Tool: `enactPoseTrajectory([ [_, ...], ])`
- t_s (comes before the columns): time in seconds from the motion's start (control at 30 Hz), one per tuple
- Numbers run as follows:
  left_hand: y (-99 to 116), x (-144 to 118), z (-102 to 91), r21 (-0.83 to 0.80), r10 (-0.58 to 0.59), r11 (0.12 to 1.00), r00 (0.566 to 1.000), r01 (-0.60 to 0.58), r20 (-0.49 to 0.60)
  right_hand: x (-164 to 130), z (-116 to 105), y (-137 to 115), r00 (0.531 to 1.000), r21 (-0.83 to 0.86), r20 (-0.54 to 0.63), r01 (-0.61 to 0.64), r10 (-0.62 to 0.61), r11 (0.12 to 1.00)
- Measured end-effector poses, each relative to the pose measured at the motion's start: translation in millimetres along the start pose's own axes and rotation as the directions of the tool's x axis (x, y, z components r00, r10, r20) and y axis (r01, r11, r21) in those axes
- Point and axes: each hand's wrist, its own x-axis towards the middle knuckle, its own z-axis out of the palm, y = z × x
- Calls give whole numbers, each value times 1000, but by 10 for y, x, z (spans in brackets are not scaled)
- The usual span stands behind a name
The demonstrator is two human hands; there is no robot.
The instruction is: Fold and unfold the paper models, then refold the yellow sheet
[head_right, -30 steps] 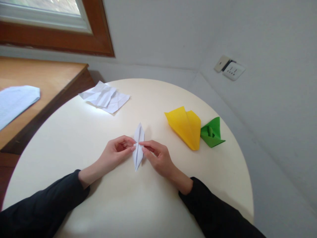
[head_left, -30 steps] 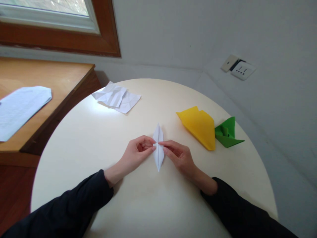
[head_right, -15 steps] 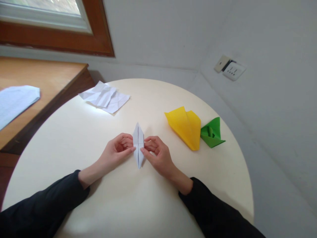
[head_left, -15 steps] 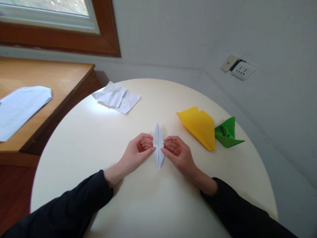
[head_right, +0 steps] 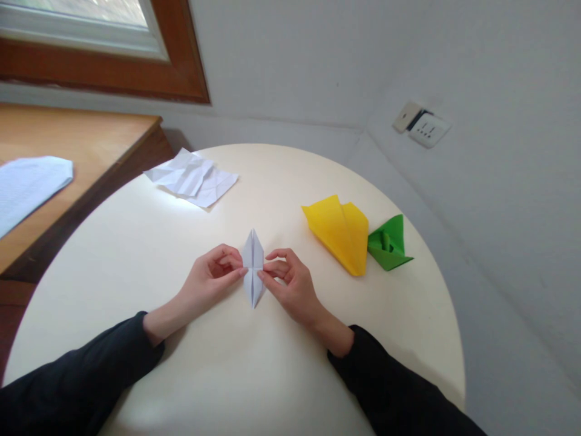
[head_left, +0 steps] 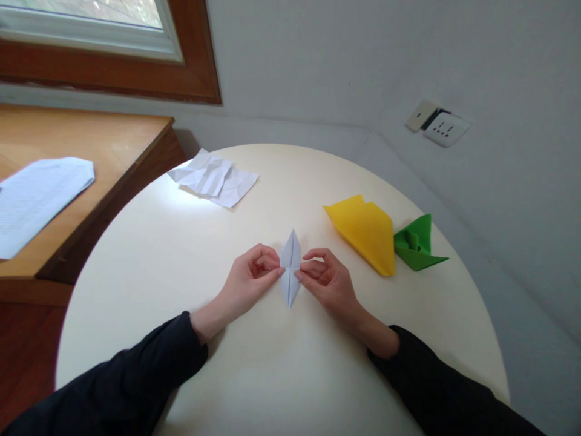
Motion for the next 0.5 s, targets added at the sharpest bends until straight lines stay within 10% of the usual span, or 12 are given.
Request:
enactPoseTrajectory([
  [0.5, 2, -23, -9, 70, 53, 996, 998, -56, 43, -14, -3, -8, 997, -57, -3, 74, -75, 996],
])
